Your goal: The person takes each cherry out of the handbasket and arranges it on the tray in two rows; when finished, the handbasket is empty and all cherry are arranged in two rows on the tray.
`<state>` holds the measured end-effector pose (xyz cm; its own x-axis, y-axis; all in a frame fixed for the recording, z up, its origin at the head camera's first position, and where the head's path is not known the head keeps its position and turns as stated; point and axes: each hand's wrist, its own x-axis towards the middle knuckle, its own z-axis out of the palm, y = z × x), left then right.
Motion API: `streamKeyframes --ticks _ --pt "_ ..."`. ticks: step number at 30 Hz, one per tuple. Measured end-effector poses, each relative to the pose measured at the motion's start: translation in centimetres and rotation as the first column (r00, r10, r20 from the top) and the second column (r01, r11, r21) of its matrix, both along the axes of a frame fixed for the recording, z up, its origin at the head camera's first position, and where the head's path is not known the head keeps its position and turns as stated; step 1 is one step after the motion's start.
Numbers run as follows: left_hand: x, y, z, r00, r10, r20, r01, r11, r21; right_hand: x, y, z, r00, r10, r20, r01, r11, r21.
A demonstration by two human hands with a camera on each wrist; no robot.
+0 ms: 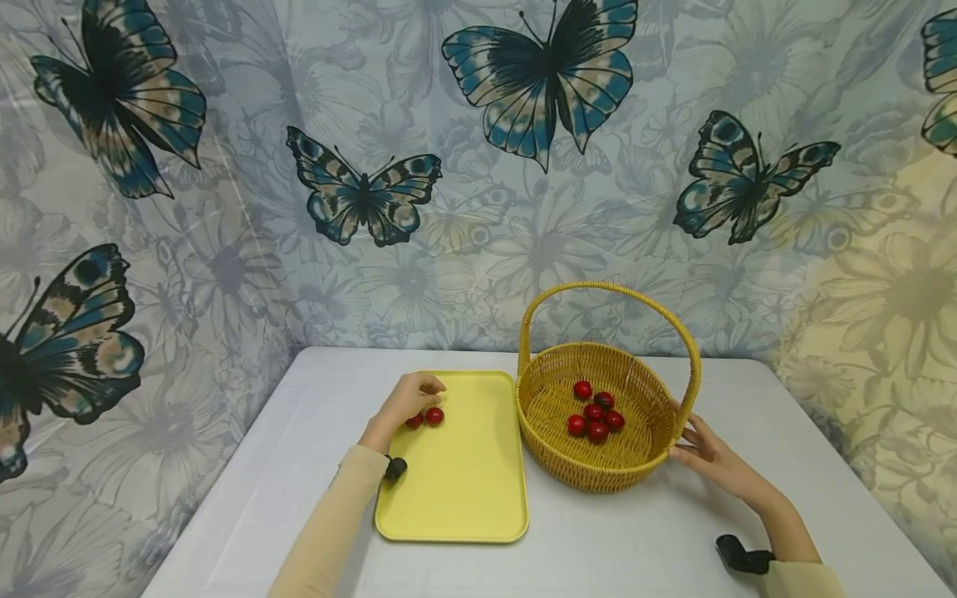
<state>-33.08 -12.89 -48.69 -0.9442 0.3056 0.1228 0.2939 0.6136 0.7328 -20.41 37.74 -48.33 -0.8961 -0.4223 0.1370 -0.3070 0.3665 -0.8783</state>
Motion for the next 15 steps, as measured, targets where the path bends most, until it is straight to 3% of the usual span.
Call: streamKeyframes --ticks 15 --pt "-0.12 0.10 0.50 0.999 -0.016 -0.051 0.016 1.000 -0.005 0.04 -0.03 0.14 1.000 0.011 0.000 -0.011 1.000 -0.010"
